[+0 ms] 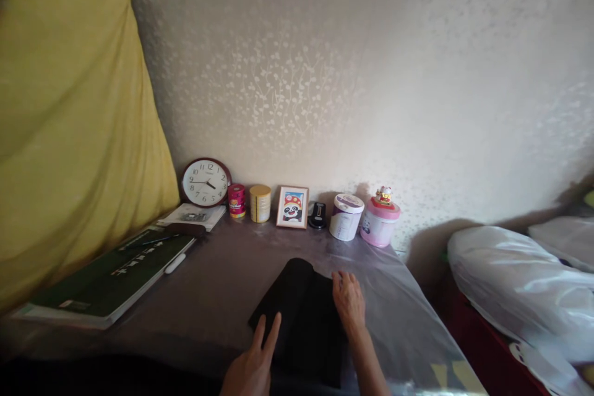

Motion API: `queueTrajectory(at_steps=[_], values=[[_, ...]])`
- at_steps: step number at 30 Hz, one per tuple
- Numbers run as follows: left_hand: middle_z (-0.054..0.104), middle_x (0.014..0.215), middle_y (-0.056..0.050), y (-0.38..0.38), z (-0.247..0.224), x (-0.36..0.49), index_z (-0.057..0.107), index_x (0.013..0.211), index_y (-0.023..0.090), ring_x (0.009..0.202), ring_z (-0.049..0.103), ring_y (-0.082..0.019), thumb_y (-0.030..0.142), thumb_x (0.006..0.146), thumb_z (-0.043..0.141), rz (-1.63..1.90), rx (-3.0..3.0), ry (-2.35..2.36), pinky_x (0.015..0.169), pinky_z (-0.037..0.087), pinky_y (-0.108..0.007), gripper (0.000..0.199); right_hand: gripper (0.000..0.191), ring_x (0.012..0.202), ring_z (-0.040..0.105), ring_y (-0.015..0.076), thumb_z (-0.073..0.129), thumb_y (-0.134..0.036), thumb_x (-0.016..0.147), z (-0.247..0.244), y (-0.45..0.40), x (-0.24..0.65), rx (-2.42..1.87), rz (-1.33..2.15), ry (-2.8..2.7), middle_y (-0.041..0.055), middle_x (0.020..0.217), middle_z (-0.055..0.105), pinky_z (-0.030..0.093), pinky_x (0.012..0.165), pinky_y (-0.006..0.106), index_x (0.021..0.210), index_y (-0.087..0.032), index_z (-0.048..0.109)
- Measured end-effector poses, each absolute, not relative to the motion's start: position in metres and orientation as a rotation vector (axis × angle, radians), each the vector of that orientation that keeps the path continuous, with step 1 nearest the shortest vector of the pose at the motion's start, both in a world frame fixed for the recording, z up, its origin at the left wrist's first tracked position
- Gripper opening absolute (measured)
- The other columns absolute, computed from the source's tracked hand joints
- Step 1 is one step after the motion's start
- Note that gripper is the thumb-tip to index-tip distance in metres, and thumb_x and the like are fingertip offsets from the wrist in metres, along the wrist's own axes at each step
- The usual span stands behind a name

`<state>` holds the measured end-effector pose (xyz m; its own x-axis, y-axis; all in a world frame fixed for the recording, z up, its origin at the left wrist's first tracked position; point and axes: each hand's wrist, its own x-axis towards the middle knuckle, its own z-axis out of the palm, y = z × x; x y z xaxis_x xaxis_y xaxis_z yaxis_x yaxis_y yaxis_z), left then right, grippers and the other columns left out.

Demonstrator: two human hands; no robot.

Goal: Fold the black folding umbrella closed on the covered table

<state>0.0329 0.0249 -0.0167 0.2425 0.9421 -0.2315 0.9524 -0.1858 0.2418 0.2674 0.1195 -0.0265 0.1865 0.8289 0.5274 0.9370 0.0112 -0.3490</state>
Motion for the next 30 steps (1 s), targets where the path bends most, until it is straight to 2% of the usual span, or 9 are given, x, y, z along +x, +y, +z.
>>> queueTrajectory(at_steps=[3,6,9,13,19,23,30], values=[[0.012,0.147,-0.018,0.020,-0.011,0.030,0.000,0.140,0.022,0.088,0.064,-0.020,-0.008,0.063,0.041,0.017,2.212,1.754,0.074,0.050,-0.029,0.092,0.032,0.080,0.065,0.0235,0.037,-0.038,0.085,-0.031,0.089,0.271,-1.831,0.002,-1.654,0.0089,0.091,0.068,0.048,0.071,0.035,0.095,-0.021,0.063],[0.017,0.146,-0.019,0.017,-0.008,0.030,0.005,0.141,0.018,0.088,0.064,-0.021,-0.008,0.066,0.039,0.051,2.221,1.801,0.074,0.051,-0.029,0.086,0.038,0.072,0.066,0.0233,0.039,-0.047,0.082,-0.031,0.073,0.259,-1.864,0.240,-1.519,0.0071,0.078,0.069,0.049,0.066,0.033,0.093,-0.019,0.063],[0.019,0.145,-0.020,0.017,-0.007,0.031,0.007,0.140,0.016,0.087,0.065,-0.022,-0.007,0.067,0.042,0.064,2.232,1.830,0.073,0.052,-0.030,0.085,0.044,0.074,0.066,0.0250,0.042,-0.052,0.078,-0.029,0.072,0.247,-1.839,0.374,-1.449,0.0088,0.078,0.069,0.049,0.065,0.033,0.092,-0.016,0.063],[0.019,0.145,-0.021,0.016,-0.006,0.035,0.009,0.140,0.014,0.086,0.065,-0.022,-0.008,0.064,0.046,0.052,2.232,1.849,0.073,0.053,-0.030,0.087,0.040,0.076,0.065,0.0252,0.046,-0.049,0.073,-0.022,0.082,0.241,-1.739,0.464,-1.457,0.0078,0.078,0.069,0.049,0.064,0.033,0.089,-0.017,0.064],[0.023,0.144,-0.022,0.016,-0.006,0.039,0.012,0.140,0.014,0.085,0.065,-0.021,-0.010,0.060,0.052,0.018,2.231,1.885,0.073,0.054,-0.028,0.093,0.040,0.062,0.059,0.0187,0.052,-0.048,0.070,0.008,0.097,0.220,-1.524,0.689,-1.421,0.0023,0.063,0.063,0.043,0.053,0.026,0.088,-0.014,0.064],[0.029,0.142,-0.022,0.015,-0.006,0.042,0.016,0.139,0.015,0.080,0.066,-0.018,-0.009,0.063,0.050,0.003,2.270,1.924,0.071,0.054,-0.024,0.087,0.042,0.055,0.054,0.0145,0.062,-0.048,0.064,0.024,0.108,0.189,-1.314,0.938,-1.280,0.0000,0.061,0.060,0.038,0.050,0.024,0.086,-0.013,0.063],[0.032,0.140,-0.021,0.019,-0.018,0.045,0.020,0.138,0.015,0.076,0.067,-0.019,-0.007,0.061,0.053,0.004,2.314,1.909,0.067,0.055,-0.025,0.087,0.047,0.051,0.049,0.0115,0.070,-0.047,0.057,0.009,0.133,0.150,-1.158,1.111,-1.087,-0.0043,0.056,0.053,0.035,0.050,0.023,0.089,-0.014,0.061]])
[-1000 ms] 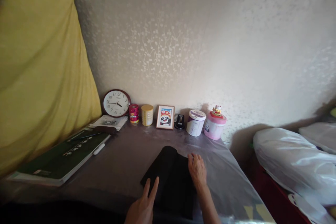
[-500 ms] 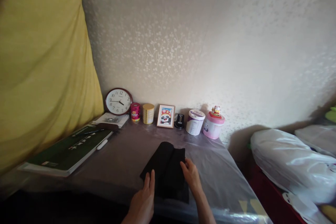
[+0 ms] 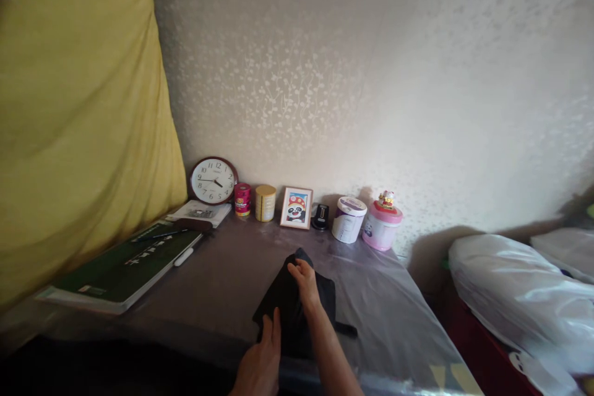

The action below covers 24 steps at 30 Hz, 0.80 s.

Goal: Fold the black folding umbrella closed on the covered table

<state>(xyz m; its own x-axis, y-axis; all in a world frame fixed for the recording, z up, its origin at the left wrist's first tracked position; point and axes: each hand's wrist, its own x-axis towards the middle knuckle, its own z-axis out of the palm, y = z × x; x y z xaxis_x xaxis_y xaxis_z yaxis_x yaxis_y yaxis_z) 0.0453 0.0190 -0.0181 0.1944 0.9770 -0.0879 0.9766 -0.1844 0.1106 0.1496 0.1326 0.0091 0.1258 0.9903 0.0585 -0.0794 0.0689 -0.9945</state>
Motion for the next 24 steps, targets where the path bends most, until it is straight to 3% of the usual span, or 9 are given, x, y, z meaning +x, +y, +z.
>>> queueTrajectory(at_steps=[6,11,14,20,24], values=[[0.030,0.141,-0.023,0.021,-0.020,0.040,0.017,0.139,0.009,0.083,0.066,-0.020,-0.005,0.061,0.053,0.066,2.282,1.845,0.070,0.054,-0.024,0.087,0.044,0.051,0.049,0.0123,0.066,-0.045,0.060,-0.020,0.151,0.145,-1.270,0.971,-1.254,-0.0037,0.054,0.054,0.035,0.049,0.024,0.090,-0.012,0.062],[0.034,0.140,-0.020,0.017,-0.008,0.028,0.024,0.137,0.006,0.100,0.060,-0.021,0.015,0.082,0.042,0.251,2.202,1.783,0.083,0.049,-0.028,0.059,0.044,0.056,0.054,0.0146,0.063,-0.042,0.063,-0.029,0.157,0.148,-1.364,0.934,-1.318,-0.0018,0.058,0.059,0.039,0.053,0.025,0.095,-0.012,0.062],[0.041,0.136,-0.019,0.016,-0.002,0.023,0.031,0.135,0.006,0.105,0.058,-0.023,0.025,0.085,0.039,0.296,2.216,1.771,0.086,0.047,-0.032,0.054,0.045,0.058,0.056,0.0155,0.064,-0.041,0.063,-0.029,0.157,0.149,-1.398,0.947,-1.283,-0.0007,0.060,0.061,0.041,0.054,0.026,0.096,-0.011,0.062],[0.059,0.111,-0.017,0.022,0.005,0.030,0.049,0.120,0.010,0.082,0.065,-0.024,0.041,0.086,0.038,0.408,2.212,1.858,0.071,0.050,-0.033,0.047,0.048,0.052,0.053,0.0129,0.064,-0.043,0.064,-0.022,0.151,0.147,-1.357,0.993,-1.241,-0.0017,0.058,0.060,0.037,0.047,0.023,0.100,-0.010,0.061],[0.061,0.101,-0.014,0.031,0.006,0.041,0.050,0.115,0.011,0.075,0.065,-0.022,0.036,0.088,0.038,0.436,2.186,1.951,0.064,0.049,-0.031,0.040,0.047,0.050,0.051,0.0121,0.065,-0.041,0.064,-0.015,0.145,0.145,-1.332,0.994,-1.242,-0.0036,0.054,0.057,0.036,0.047,0.023,0.100,-0.010,0.060]])
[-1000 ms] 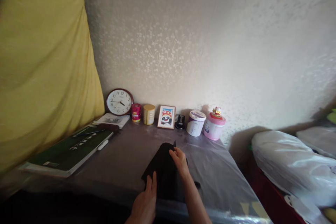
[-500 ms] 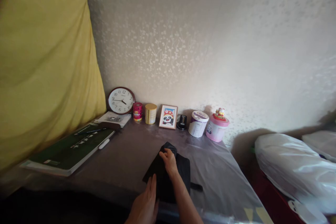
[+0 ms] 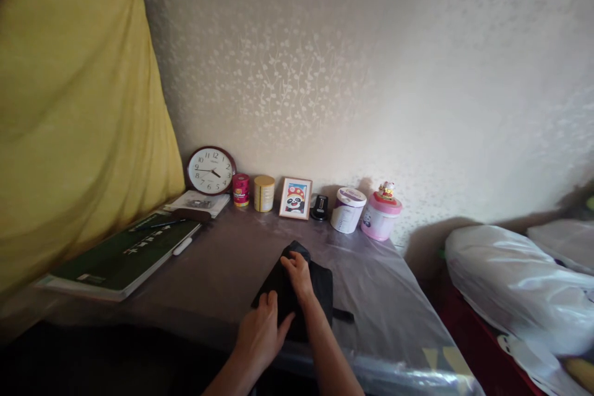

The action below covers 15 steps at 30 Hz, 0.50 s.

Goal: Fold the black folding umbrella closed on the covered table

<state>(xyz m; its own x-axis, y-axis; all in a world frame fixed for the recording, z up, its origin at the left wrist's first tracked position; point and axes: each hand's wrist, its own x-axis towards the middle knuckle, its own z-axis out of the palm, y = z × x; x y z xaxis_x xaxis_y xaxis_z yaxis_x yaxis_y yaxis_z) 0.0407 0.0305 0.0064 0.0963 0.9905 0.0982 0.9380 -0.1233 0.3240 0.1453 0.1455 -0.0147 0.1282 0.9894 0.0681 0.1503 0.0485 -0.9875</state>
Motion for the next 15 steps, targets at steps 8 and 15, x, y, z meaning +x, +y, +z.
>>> queueTrajectory(at_steps=[8,15], values=[[0.066,0.089,-0.010,0.036,-0.001,0.035,0.046,0.118,0.009,0.075,0.066,-0.018,0.015,0.089,0.028,0.408,2.165,1.974,0.061,0.048,-0.025,0.035,0.046,0.051,0.054,0.0122,0.061,-0.038,0.068,-0.015,0.146,0.141,-1.323,0.998,-1.312,-0.0043,0.054,0.057,0.039,0.050,0.023,0.103,-0.009,0.055],[0.066,0.098,-0.012,0.030,0.001,0.022,0.038,0.129,0.007,0.083,0.065,-0.017,0.008,0.088,0.025,0.375,2.157,1.990,0.067,0.048,-0.024,0.043,0.041,0.056,0.059,0.0145,0.058,-0.034,0.073,-0.016,0.149,0.139,-1.395,0.901,-1.488,-0.0024,0.057,0.061,0.041,0.054,0.025,0.107,-0.010,0.054]])
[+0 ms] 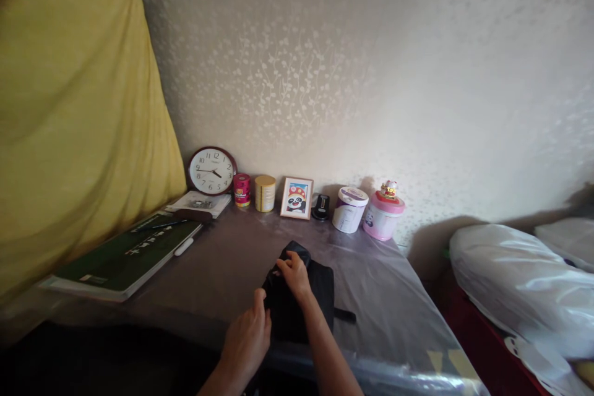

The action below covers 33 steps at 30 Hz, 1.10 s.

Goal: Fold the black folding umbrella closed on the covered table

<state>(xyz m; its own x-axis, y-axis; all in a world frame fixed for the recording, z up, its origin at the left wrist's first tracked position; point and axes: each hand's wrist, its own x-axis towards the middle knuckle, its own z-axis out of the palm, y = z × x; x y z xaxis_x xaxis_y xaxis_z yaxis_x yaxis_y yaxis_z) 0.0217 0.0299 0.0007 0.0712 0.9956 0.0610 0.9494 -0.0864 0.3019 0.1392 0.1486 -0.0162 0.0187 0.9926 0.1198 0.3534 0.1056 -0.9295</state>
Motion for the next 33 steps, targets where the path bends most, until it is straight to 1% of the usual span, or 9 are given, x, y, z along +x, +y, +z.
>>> queueTrajectory(at_steps=[3,6,9,12,17,23,28,30,33], values=[[0.057,0.116,-0.012,0.021,0.006,0.019,0.033,0.135,0.019,0.084,0.064,-0.015,0.004,0.085,0.025,0.354,2.223,1.979,0.067,0.048,-0.023,0.052,0.039,0.062,0.061,0.0153,0.056,-0.033,0.075,-0.016,0.148,0.137,-1.378,0.857,-1.570,-0.0015,0.060,0.064,0.044,0.060,0.026,0.107,-0.013,0.054],[0.047,0.130,-0.011,0.013,0.010,0.019,0.030,0.136,0.029,0.101,0.058,-0.018,0.005,0.084,0.028,0.369,2.295,1.971,0.077,0.048,-0.028,0.058,0.034,0.064,0.063,0.0155,0.054,-0.031,0.076,-0.016,0.146,0.135,-1.376,0.810,-1.640,-0.0021,0.063,0.066,0.045,0.065,0.027,0.107,-0.016,0.054],[0.042,0.136,-0.008,0.011,0.011,0.023,0.037,0.132,0.032,0.109,0.052,-0.025,0.015,0.085,0.036,0.382,2.340,1.912,0.085,0.046,-0.038,0.050,0.031,0.064,0.062,0.0152,0.052,-0.030,0.078,-0.015,0.145,0.133,-1.392,0.769,-1.706,-0.0030,0.063,0.066,0.044,0.064,0.026,0.107,-0.018,0.055],[0.033,0.143,-0.006,0.013,0.010,0.026,0.039,0.131,0.033,0.107,0.051,-0.030,0.021,0.080,0.048,0.310,2.341,1.885,0.082,0.047,-0.046,0.054,0.030,0.064,0.062,0.0151,0.051,-0.029,0.079,-0.012,0.142,0.131,-1.406,0.749,-1.754,-0.0031,0.064,0.067,0.043,0.062,0.025,0.107,-0.020,0.055],[0.019,0.149,-0.007,0.013,0.007,0.030,0.028,0.136,0.034,0.096,0.057,-0.024,0.015,0.073,0.057,0.266,2.330,1.831,0.069,0.053,-0.035,0.072,0.030,0.069,0.064,0.0160,0.050,-0.028,0.080,-0.007,0.136,0.129,-1.422,0.723,-1.801,-0.0011,0.069,0.069,0.043,0.064,0.025,0.108,-0.020,0.055],[0.017,0.149,-0.008,0.015,0.006,0.029,0.023,0.138,0.033,0.092,0.060,-0.022,0.013,0.073,0.056,0.208,2.337,1.756,0.069,0.053,-0.031,0.075,0.025,0.071,0.065,0.0156,0.048,-0.029,0.082,-0.008,0.134,0.130,-1.342,0.805,-1.852,0.0002,0.075,0.071,0.045,0.067,0.025,0.102,-0.020,0.060],[0.016,0.148,-0.015,0.025,-0.016,0.033,0.015,0.140,0.027,0.079,0.065,-0.017,0.001,0.070,0.049,0.104,2.315,1.780,0.065,0.054,-0.027,0.082,0.023,0.075,0.064,0.0156,0.047,-0.026,0.084,-0.009,0.128,0.132,-1.270,0.764,-1.945,-0.0007,0.076,0.071,0.046,0.072,0.026,0.098,-0.022,0.064],[0.022,0.146,-0.017,0.026,-0.030,0.040,0.020,0.140,0.024,0.074,0.066,-0.016,-0.003,0.071,0.042,0.066,2.342,1.891,0.061,0.055,-0.025,0.077,0.023,0.078,0.063,0.0157,0.047,-0.027,0.085,-0.007,0.121,0.134,-1.232,0.682,-2.024,-0.0001,0.080,0.070,0.046,0.075,0.027,0.097,-0.024,0.066],[0.034,0.141,-0.014,0.025,-0.046,0.050,0.031,0.135,0.028,0.065,0.065,-0.014,-0.002,0.075,0.037,0.089,2.384,2.096,0.055,0.055,-0.024,0.068,0.023,0.089,0.059,0.0162,0.047,-0.030,0.087,-0.004,0.110,0.139,-1.131,0.545,-2.120,0.0024,0.090,0.069,0.045,0.081,0.027,0.094,-0.025,0.068]])
